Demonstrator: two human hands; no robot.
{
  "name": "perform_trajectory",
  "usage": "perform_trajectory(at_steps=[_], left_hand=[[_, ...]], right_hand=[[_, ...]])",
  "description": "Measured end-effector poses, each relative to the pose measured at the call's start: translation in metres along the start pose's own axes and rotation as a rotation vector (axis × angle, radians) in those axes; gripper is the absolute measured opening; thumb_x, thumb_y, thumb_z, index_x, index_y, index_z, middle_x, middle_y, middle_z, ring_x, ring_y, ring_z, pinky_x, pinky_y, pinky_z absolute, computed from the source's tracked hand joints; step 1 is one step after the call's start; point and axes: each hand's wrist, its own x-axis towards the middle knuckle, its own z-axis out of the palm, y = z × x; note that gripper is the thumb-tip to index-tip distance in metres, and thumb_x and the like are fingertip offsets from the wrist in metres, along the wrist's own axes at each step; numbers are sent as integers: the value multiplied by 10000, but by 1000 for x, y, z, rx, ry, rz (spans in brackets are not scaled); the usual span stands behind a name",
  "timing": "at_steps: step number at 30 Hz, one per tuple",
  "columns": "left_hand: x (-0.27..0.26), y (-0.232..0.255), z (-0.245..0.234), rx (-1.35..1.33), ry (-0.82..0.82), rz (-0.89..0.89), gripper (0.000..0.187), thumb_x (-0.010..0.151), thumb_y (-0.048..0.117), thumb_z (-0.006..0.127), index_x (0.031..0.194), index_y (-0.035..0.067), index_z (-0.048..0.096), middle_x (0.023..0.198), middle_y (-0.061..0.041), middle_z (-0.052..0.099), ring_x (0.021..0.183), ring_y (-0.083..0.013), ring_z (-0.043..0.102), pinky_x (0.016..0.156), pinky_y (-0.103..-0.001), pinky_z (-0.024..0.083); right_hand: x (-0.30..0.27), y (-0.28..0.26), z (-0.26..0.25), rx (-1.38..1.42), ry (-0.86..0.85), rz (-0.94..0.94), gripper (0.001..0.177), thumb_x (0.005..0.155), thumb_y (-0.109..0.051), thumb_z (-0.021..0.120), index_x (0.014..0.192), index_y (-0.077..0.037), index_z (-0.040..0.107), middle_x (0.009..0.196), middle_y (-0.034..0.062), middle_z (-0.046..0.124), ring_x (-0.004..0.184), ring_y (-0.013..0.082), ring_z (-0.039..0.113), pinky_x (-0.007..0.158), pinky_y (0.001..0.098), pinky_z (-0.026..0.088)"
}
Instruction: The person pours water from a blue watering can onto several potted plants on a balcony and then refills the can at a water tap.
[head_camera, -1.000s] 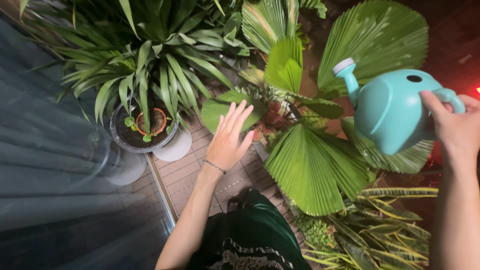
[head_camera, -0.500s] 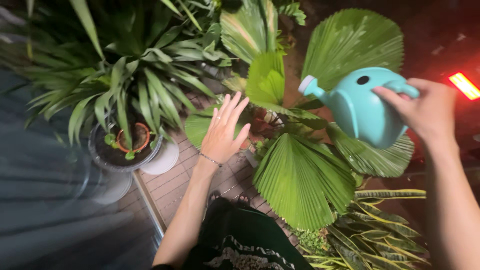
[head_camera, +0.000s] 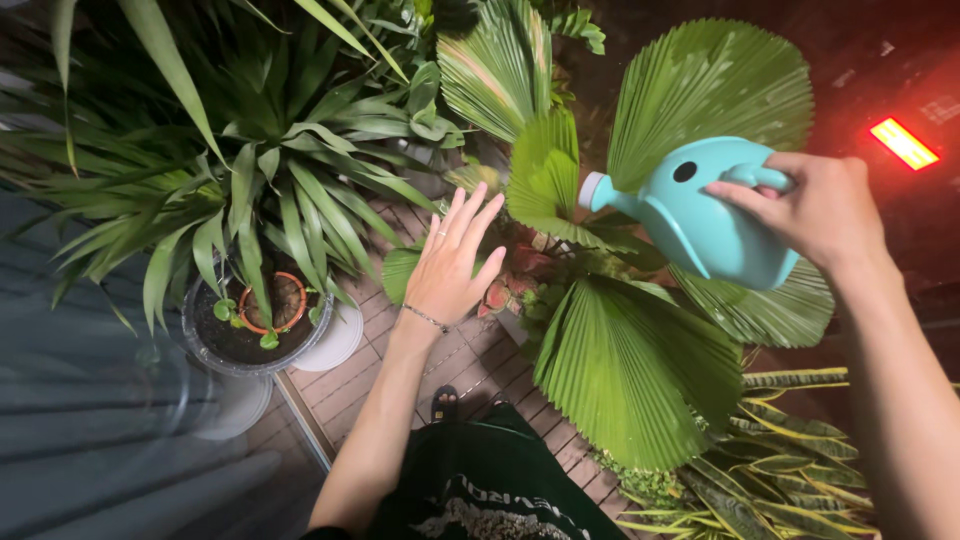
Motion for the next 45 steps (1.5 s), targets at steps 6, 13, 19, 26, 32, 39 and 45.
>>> perform_trajectory(at_steps=[6,13,19,26,32,39,45], left_hand=[[0,-3,3,-44,-3,1,644,1005,299,625,1593,178,393,1682,-94,330,1570,-358,277,1255,-563,254],[2,-9,8,-37,2,-1,647,1003,293,629,1593,173,393,1681,-96,332,1569,-357,275,1260,-555,242],[4,-5,11,-70,7,-6,634,1009,302,620,1590,175,401,1683,-92,332,1575,-348,275,1269,-548,228],[4,-3,12,-71,-1,-17,626,1020,319,603,1594,179,397,1689,-88,326,1576,-343,272,1271,-541,222],[3,-3,11,-70,0,-18,631,1016,318,606,1594,181,395,1688,-88,325,1574,-348,270,1270,-540,220],[2,-3,10,-72,3,-10,628,1018,309,609,1594,179,396,1688,-85,326,1575,-350,276,1271,-541,222],[3,-3,11,-66,-15,-12,626,1018,316,607,1593,183,397,1690,-80,320,1574,-343,270,1268,-547,217]], right_hand=[[2,-13,1,-68,11,-88,526,868,-553,853,987,-46,787,727,139,702,646,284,707,697,391,588],[3,-17,0,-133,-5,-119,499,892,-549,832,963,-58,779,719,150,691,647,319,698,682,413,582],[1,-12,-4,-167,7,-176,483,902,-544,821,924,-65,765,674,132,671,636,318,679,670,414,570],[4,-11,-5,-198,37,-266,479,904,-538,824,891,-66,742,648,101,671,647,277,684,670,390,572],[4,-15,-6,-224,24,-276,483,897,-539,826,852,-68,724,674,82,667,642,259,684,665,380,573],[3,-18,-7,-238,-4,-264,494,874,-556,819,829,-76,708,647,87,650,612,273,663,638,396,558],[0,-23,-10,-279,-14,-299,497,871,-558,813,812,-77,701,619,101,637,608,300,648,636,408,547]])
